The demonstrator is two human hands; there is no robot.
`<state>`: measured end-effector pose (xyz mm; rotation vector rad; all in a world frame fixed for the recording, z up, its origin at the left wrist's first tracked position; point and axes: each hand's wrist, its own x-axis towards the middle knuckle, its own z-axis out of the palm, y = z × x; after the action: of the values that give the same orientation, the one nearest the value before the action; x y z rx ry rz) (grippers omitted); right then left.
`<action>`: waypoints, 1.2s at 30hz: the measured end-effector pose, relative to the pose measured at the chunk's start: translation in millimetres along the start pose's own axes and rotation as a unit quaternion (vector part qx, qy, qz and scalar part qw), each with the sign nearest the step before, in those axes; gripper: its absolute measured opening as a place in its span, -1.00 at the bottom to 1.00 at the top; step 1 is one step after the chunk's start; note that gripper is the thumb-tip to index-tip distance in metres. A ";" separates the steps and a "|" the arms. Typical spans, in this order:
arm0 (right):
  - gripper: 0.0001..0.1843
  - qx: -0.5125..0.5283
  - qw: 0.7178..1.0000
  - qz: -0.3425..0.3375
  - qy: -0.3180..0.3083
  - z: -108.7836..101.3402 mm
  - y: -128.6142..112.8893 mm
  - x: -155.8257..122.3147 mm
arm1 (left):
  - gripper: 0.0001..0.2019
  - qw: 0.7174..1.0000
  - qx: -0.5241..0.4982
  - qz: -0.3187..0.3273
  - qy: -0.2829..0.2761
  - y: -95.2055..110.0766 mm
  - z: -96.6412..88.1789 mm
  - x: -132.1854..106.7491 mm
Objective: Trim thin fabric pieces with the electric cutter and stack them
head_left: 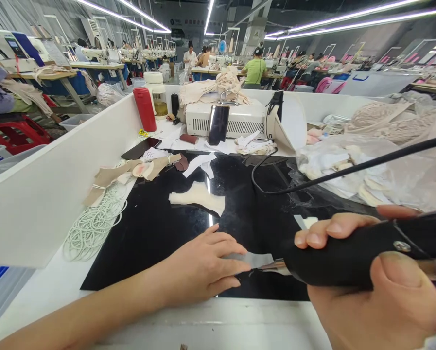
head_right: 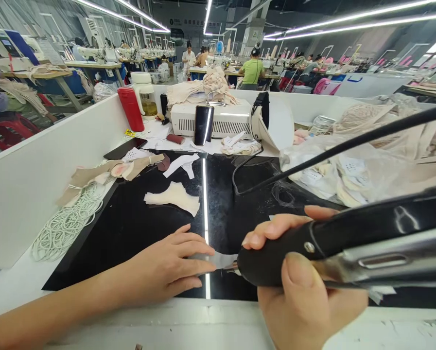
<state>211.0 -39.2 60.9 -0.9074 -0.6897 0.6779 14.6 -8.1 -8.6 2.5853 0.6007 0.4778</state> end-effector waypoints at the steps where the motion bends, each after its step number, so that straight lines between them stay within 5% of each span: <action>1: -0.38 0.005 1.000 -0.007 -0.002 1.4 0.7 0.3 | -0.72 1.000 0.003 -0.001 -0.005 0.0 0.5 -0.1; 16: -0.50 -0.009 0.996 -0.067 -0.057 0.1 10.7 1.2 | -0.69 1.000 0.012 -0.018 -0.019 -2.7 3.4 -3.0; 22: -0.53 -0.015 0.998 -0.068 -0.009 -6.1 3.0 9.3 | -0.70 1.000 0.002 -0.019 -0.011 -2.4 1.3 -2.6; 31: -0.57 -0.031 0.995 -0.089 -0.017 -9.5 9.9 10.7 | -0.70 0.999 -0.006 -0.028 -0.032 0.8 -1.5 -2.5; 36: -0.61 -0.030 0.994 -0.107 -0.020 -12.9 11.3 13.6 | -0.70 0.997 -0.054 -0.053 0.015 -1.1 -2.4 -1.8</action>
<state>226.5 -29.7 48.7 -0.8628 -0.8333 0.4879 11.7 -7.3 -7.6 2.4348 0.6985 0.5016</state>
